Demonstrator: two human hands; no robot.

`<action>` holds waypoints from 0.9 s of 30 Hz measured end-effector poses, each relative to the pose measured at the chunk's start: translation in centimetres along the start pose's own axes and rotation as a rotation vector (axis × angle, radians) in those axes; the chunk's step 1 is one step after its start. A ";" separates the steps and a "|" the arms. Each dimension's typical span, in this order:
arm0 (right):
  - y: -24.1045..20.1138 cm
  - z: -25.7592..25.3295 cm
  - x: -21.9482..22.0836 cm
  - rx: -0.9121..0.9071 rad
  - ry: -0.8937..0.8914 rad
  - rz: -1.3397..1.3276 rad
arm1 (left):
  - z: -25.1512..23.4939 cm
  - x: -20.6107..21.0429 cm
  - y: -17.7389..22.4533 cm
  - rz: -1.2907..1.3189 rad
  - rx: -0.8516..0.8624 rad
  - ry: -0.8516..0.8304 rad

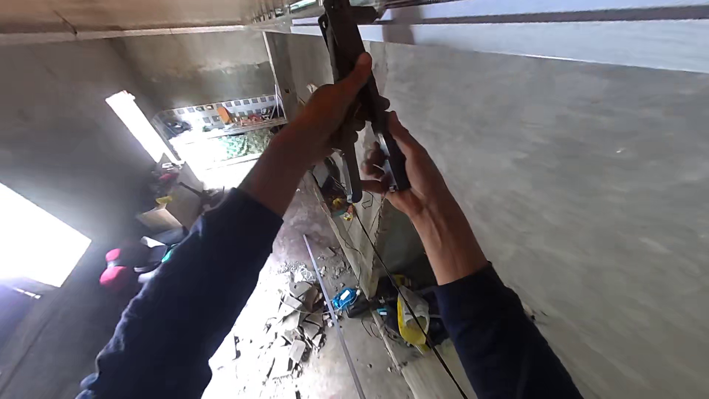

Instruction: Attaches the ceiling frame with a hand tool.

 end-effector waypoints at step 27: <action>2.3 -0.3 1.4 0.201 -0.540 -0.128 | -0.6 0.0 0.1 0.058 0.100 0.074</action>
Point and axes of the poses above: each hand's wrist, its own z-axis away from the middle knuckle, its own x-axis out of the palm, y = z × x, the point moved 8 cm from there along -z, towards the middle knuckle, and after that the axes turned 2 degrees about x, right-handed, at the moved point
